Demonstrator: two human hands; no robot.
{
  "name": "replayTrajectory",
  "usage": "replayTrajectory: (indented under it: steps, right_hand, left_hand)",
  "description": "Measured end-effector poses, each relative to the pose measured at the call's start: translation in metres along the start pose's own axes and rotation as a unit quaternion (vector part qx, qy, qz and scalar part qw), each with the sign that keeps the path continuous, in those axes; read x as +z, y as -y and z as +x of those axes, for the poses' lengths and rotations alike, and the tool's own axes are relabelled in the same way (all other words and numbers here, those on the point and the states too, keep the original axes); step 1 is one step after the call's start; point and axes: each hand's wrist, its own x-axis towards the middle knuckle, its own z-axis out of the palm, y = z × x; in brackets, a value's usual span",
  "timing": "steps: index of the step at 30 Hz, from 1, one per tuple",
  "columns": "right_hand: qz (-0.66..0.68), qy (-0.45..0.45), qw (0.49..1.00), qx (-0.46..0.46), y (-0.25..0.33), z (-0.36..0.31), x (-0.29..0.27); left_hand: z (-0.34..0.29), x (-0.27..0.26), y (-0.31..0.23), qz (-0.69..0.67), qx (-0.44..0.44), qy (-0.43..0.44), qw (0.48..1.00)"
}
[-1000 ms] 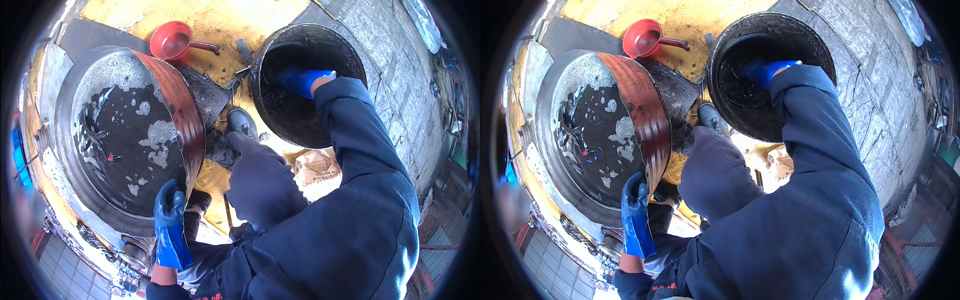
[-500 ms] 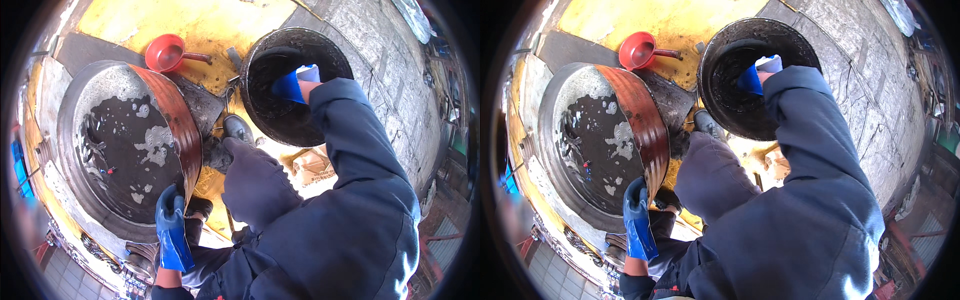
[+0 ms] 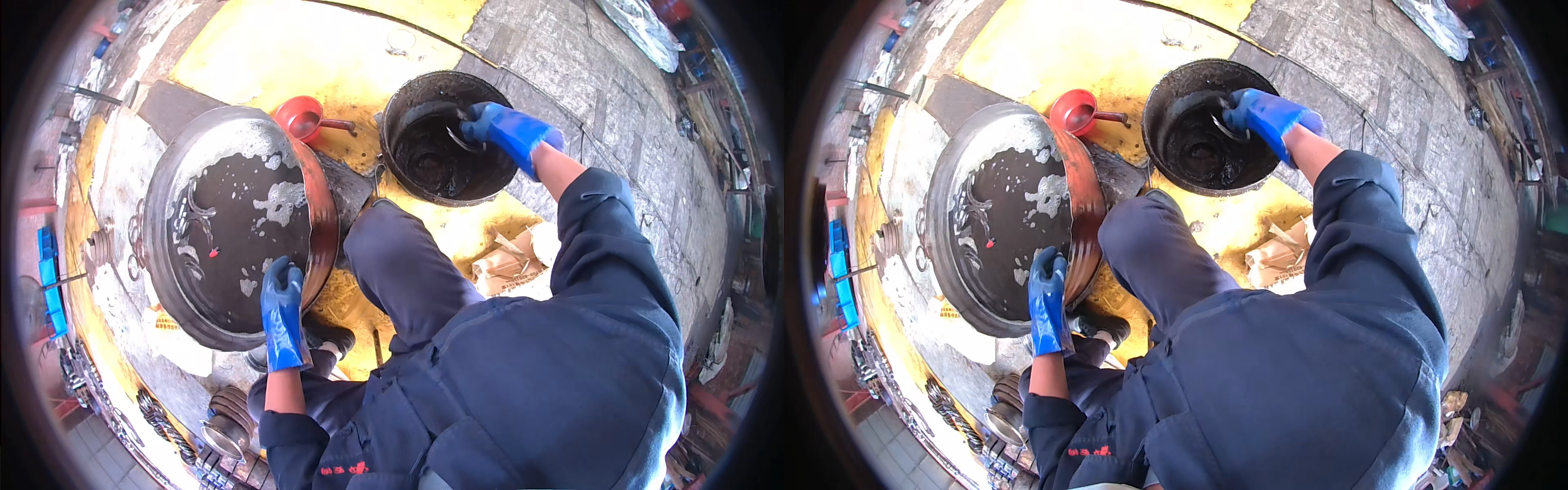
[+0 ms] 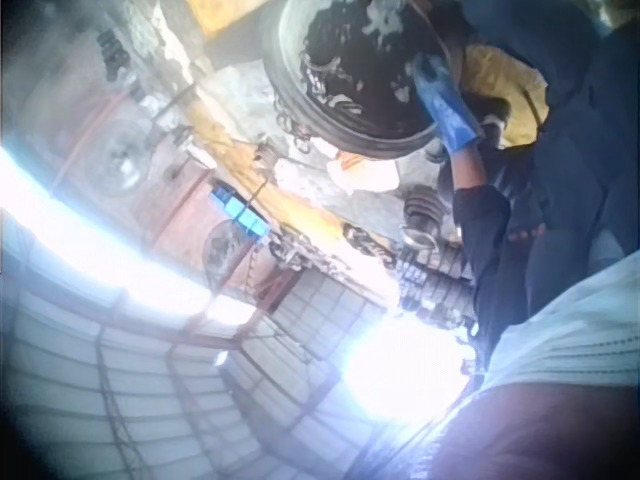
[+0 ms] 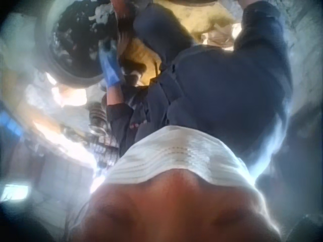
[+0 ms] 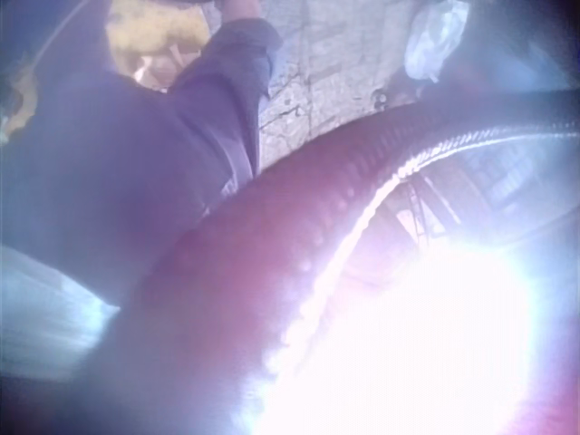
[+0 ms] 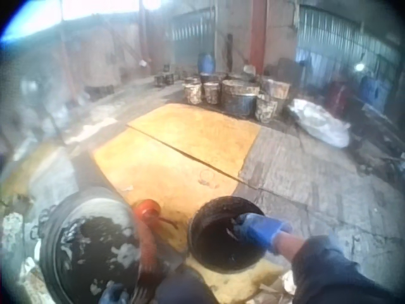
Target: The person washes metal rings in a basin of dark liquid using a brush, then moves some of them to a bucket and continues cleaning parts by hand.
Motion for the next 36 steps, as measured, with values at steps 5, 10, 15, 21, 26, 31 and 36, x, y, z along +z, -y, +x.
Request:
replayTrajectory:
  steps: [5, 10, 15, 21, 26, 31, 36]
  right_hand:
    - [-0.370, -0.034, 0.928, 0.021, -0.016, -0.004, 0.011]
    - [-0.155, -0.100, 0.983, -0.001, -0.004, -0.011, 0.009]
    - [-0.262, -0.205, 0.934, -0.130, -0.029, -0.009, 0.024]
    - [-0.413, -0.194, 0.886, -0.084, 0.019, -0.026, 0.015]
    - [-0.153, -0.161, 0.964, -0.145, 0.163, -0.071, 0.037]
    - [-0.163, -0.161, 0.930, -0.288, 0.249, -0.082, 0.132]
    - [-0.212, -0.071, 0.917, -0.331, 0.277, -0.078, 0.231]
  left_hand:
    - [-0.006, -0.002, -0.011, 0.066, 0.051, -0.025, 0.996]
    - [-0.001, -0.003, 0.010, 0.045, 0.059, -0.021, 0.997]
    - [-0.012, -0.004, -0.011, 0.060, 0.063, -0.029, 0.996]
    - [-0.014, -0.014, -0.018, -0.209, 0.023, -0.038, 0.977]
    - [-0.006, -0.051, -0.066, -0.329, -0.012, 0.012, 0.944]
    - [0.027, -0.052, -0.116, -0.445, -0.103, 0.116, 0.882]
    - [0.047, -0.060, -0.099, -0.559, -0.069, 0.083, 0.822]
